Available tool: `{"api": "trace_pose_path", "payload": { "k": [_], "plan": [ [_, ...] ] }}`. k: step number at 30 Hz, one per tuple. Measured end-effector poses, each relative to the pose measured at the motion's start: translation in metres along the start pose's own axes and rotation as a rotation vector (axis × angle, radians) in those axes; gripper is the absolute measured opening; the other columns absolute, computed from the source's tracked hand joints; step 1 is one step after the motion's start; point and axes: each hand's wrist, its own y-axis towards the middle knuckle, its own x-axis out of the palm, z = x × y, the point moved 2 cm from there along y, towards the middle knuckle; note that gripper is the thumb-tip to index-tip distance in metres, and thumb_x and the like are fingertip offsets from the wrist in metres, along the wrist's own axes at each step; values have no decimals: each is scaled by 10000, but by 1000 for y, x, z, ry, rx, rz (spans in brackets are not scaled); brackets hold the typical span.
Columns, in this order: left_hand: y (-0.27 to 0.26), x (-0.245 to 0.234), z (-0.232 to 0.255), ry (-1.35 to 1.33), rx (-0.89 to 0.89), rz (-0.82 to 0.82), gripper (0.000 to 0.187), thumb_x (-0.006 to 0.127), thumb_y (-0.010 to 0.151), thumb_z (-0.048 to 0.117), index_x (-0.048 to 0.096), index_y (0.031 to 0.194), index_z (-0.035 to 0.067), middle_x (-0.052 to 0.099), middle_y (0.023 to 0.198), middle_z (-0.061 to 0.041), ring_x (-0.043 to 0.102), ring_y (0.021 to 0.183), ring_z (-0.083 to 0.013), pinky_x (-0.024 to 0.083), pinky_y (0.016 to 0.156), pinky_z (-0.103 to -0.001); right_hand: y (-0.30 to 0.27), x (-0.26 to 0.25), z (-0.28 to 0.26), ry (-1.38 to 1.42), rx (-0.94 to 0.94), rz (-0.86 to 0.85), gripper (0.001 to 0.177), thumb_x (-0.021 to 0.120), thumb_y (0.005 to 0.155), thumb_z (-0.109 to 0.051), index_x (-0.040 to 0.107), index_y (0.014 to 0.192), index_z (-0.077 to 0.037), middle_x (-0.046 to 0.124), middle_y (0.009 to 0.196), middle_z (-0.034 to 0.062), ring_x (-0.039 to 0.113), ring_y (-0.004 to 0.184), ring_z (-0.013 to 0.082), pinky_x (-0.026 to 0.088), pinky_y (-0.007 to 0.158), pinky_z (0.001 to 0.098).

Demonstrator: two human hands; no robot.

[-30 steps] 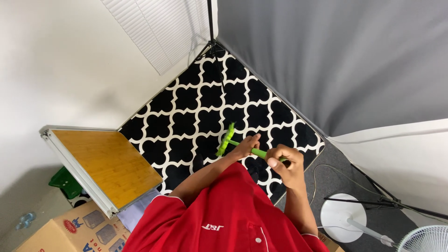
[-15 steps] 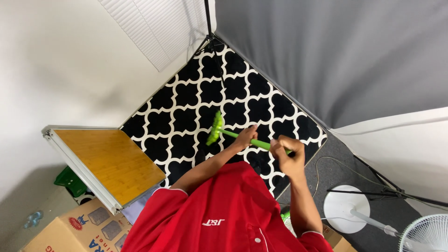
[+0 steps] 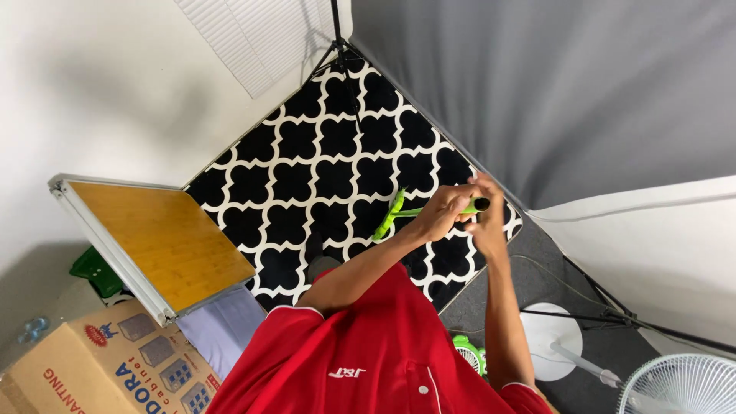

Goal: Assembling and inspecting a small green plastic broom.

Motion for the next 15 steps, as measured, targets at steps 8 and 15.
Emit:
{"api": "trace_pose_path", "payload": {
  "k": [8, 15],
  "plan": [
    [-19, 9, 58, -88, 92, 3, 584, 497, 1085, 444, 461, 645, 62, 442, 555, 2, 391, 476, -105, 328, 467, -264, -124, 43, 281, -80, 229, -182, 447, 618, 1060, -257, 464, 1391, 2, 498, 1280, 119, 463, 1177, 212, 380, 1015, 353],
    [-48, -52, 75, -274, -121, 78, 496, 360, 1120, 317, 391, 690, 71, 421, 588, -10, 399, 560, -129, 478, 658, -324, -70, 79, 171, -442, 262, -228, 116, 726, 895, -126, 682, 927, -24, 683, 844, 58, 662, 798, 149, 521, 714, 342]
  ]
}}
